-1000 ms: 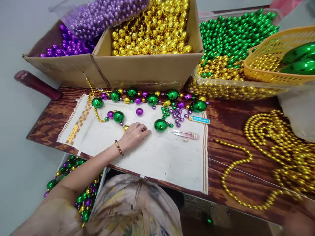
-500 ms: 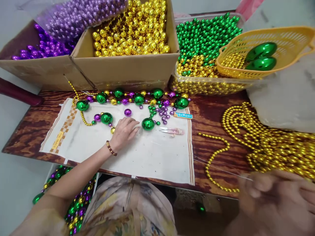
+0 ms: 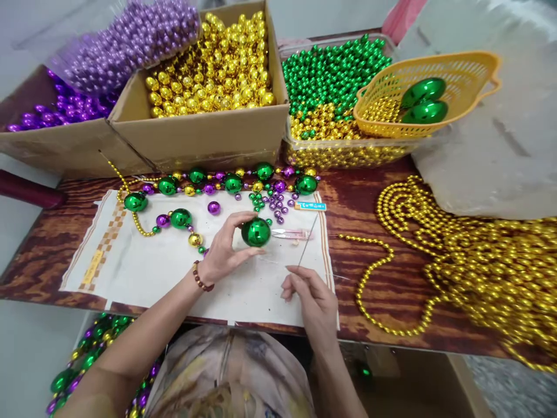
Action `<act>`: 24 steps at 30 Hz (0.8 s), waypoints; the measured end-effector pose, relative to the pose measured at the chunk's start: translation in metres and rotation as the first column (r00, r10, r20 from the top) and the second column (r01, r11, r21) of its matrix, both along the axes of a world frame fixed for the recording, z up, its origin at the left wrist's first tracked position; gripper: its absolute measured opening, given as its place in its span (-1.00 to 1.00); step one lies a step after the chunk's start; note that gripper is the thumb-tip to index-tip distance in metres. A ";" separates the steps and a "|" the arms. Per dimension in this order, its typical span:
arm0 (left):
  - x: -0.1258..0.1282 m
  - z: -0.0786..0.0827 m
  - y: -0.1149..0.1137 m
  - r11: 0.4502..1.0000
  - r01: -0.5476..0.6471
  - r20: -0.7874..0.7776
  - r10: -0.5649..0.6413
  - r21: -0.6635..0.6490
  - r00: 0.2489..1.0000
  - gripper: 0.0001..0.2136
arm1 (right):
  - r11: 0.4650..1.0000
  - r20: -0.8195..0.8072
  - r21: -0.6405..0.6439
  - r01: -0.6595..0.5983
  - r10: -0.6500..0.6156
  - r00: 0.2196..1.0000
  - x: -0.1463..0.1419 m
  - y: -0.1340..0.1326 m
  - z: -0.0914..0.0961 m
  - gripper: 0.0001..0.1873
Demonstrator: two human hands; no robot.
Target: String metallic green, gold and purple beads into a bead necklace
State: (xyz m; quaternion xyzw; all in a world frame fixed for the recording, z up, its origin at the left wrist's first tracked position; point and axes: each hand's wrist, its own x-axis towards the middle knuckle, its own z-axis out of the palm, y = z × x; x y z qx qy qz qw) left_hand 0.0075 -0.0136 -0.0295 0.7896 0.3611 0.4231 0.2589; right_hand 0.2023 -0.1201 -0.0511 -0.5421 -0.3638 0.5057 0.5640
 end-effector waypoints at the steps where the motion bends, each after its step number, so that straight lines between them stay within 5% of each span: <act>1: 0.000 0.004 -0.004 0.999 0.014 0.015 -0.014 0.039 1.000 -0.45 | 1.000 -0.010 0.000 -0.003 0.003 1.000 -0.004 0.001 -0.002 -0.82; 6: 0.003 0.011 -0.013 0.993 -0.037 0.025 0.034 0.116 0.999 -0.47 | 0.999 -0.005 0.028 -0.024 0.024 1.000 -0.013 0.003 -0.006 -0.80; 16: -0.003 0.009 -0.010 0.998 -0.059 0.143 0.060 -0.011 0.988 -0.56 | 0.993 0.108 0.087 -0.081 0.072 0.992 -0.024 -0.015 -0.015 -0.81; 20: -0.003 0.016 -0.001 0.990 -0.052 0.310 0.092 -0.135 0.946 -0.60 | 0.981 0.178 0.128 -0.145 0.121 0.977 -0.028 -0.022 -0.022 -0.78; 24: 0.000 0.027 0.010 0.959 0.056 0.562 0.116 -0.279 0.819 -0.62 | 0.963 0.254 0.165 -0.213 0.167 0.953 -0.033 -0.024 -0.026 -0.76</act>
